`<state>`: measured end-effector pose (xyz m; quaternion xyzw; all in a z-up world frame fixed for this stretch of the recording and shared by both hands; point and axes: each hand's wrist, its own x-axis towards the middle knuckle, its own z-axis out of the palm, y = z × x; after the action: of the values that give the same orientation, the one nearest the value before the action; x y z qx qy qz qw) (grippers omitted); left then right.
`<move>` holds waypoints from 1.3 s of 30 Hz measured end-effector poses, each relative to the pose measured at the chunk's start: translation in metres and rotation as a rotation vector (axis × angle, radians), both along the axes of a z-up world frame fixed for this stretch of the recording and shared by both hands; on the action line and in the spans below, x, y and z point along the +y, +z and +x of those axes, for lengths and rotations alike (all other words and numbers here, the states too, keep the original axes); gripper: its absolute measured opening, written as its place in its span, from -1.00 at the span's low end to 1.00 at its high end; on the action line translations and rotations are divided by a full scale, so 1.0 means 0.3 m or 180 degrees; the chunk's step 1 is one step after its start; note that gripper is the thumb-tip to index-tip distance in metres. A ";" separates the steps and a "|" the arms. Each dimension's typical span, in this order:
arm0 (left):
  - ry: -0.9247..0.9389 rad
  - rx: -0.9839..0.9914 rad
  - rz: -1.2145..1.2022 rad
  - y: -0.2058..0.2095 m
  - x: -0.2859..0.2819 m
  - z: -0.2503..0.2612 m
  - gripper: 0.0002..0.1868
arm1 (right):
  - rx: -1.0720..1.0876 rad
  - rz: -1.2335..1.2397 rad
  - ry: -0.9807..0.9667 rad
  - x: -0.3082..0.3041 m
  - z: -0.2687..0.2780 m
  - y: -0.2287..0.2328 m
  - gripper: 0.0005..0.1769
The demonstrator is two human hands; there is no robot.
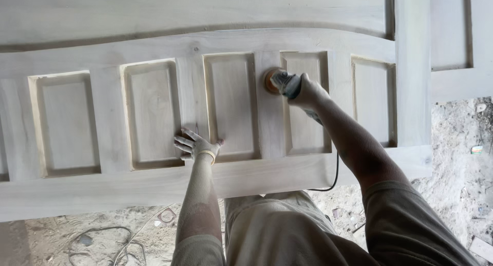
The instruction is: The person uses an orbital sander to smooth the surface of a large wooden door lying flat on the ground. They systematically move the sander across the flat panels and raised frames, generating sawdust. The person occasionally pauses to adjust their grip or position.
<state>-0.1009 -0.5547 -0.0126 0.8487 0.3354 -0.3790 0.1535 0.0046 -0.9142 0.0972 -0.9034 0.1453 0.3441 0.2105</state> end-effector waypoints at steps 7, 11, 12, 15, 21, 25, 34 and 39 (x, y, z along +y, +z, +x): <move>-0.0033 0.0070 0.0066 -0.003 0.003 0.047 0.71 | -0.0334 -0.0045 -0.0198 -0.003 0.319 -0.011 -0.08; -0.0107 0.0125 0.0133 -0.011 0.002 0.058 0.72 | -0.0288 0.0045 -0.0524 0.039 0.374 0.000 -0.08; -0.0119 0.0132 0.0130 -0.017 -0.002 0.067 0.72 | -0.0300 0.0050 -0.0420 0.044 0.370 0.006 -0.08; -0.0078 0.0187 0.0150 -0.026 0.002 0.050 0.73 | -0.0238 0.0086 -0.0004 0.078 0.290 0.013 -0.10; -0.0163 0.0154 0.0212 -0.040 -0.001 0.056 0.76 | -0.0085 0.0013 0.0650 0.031 -0.069 -0.041 -0.16; -0.0020 0.0062 0.0288 -0.058 0.032 0.040 0.68 | -0.0206 0.0155 0.1084 0.043 -0.327 -0.065 -0.17; -0.1214 -0.0280 0.0297 -0.133 -0.249 0.066 0.22 | 0.0170 0.0403 0.0342 -0.056 -0.803 0.052 -0.21; -0.1679 -0.0304 -0.0140 -0.162 -0.593 0.042 0.27 | 0.0290 0.0277 -0.0283 -0.273 -1.004 0.051 -0.36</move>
<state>-0.0884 -0.7326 -0.0613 0.9202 0.0868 -0.3726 0.0834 -0.2966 -0.9961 0.1124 -0.8695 0.1796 0.3811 0.2579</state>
